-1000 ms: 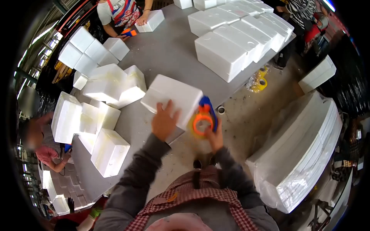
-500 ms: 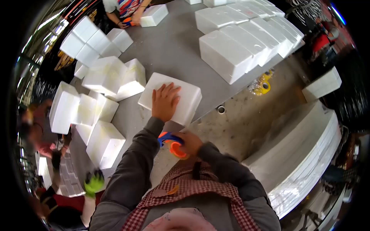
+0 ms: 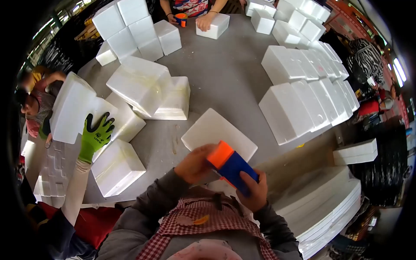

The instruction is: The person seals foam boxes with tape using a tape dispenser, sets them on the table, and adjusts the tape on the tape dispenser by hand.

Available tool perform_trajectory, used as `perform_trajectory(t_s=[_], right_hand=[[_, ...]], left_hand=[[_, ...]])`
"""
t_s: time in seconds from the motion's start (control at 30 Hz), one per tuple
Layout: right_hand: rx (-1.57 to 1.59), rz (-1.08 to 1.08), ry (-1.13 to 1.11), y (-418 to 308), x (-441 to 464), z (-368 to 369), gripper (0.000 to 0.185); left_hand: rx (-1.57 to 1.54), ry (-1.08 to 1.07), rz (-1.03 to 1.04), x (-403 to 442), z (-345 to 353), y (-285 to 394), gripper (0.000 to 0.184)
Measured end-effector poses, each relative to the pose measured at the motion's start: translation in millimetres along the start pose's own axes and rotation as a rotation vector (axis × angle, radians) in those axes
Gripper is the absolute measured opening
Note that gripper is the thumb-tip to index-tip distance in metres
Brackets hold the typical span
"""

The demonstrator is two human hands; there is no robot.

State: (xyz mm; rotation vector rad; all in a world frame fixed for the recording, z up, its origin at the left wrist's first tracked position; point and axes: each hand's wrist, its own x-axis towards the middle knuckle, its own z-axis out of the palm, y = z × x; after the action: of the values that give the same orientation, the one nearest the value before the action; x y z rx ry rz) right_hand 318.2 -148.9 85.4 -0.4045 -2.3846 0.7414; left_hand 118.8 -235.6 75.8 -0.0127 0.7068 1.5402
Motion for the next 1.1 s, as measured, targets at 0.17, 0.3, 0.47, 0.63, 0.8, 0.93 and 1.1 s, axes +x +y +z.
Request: perform_trajectory(t_s=[0.17, 0.3, 0.47, 0.63, 0.8, 0.93, 1.1], right_hand=[[-0.139, 0.098, -0.215, -12.4, 77.5, -12.4, 0.058], [-0.266, 0.105, -0.419, -13.2, 95.5, 1.8, 0.057], [-0.303, 0.062, -0.437, -13.5, 94.9, 2.6, 0.053], [-0.267, 0.049, -0.357, -0.6, 90.9, 0.3, 0.052], [-0.183, -0.058, -0.302, 24.3, 59.4, -17.5, 0.051], [0.018, 0.086, -0.332, 75.2, -37.2, -78.5, 0.062], [0.220, 0.245, -0.023, 129.3, -129.7, 20.2, 0.066]], left_hand=[[1.157, 0.422, 0.827, 57.5, -83.7, 83.9, 0.028], [1.526, 0.488, 0.547, 99.1, -157.9, 79.2, 0.034], [0.851, 0.418, -0.044, 74.5, -157.2, 88.0, 0.038], [1.135, 0.496, 0.774, 55.9, -147.4, 63.1, 0.027], [1.940, 0.256, 0.666, 26.5, -73.5, 37.8, 0.044], [1.429, 0.285, 0.854, 28.3, -90.2, 25.1, 0.052], [0.621, 0.398, 0.913, 61.9, -166.4, -20.6, 0.067]])
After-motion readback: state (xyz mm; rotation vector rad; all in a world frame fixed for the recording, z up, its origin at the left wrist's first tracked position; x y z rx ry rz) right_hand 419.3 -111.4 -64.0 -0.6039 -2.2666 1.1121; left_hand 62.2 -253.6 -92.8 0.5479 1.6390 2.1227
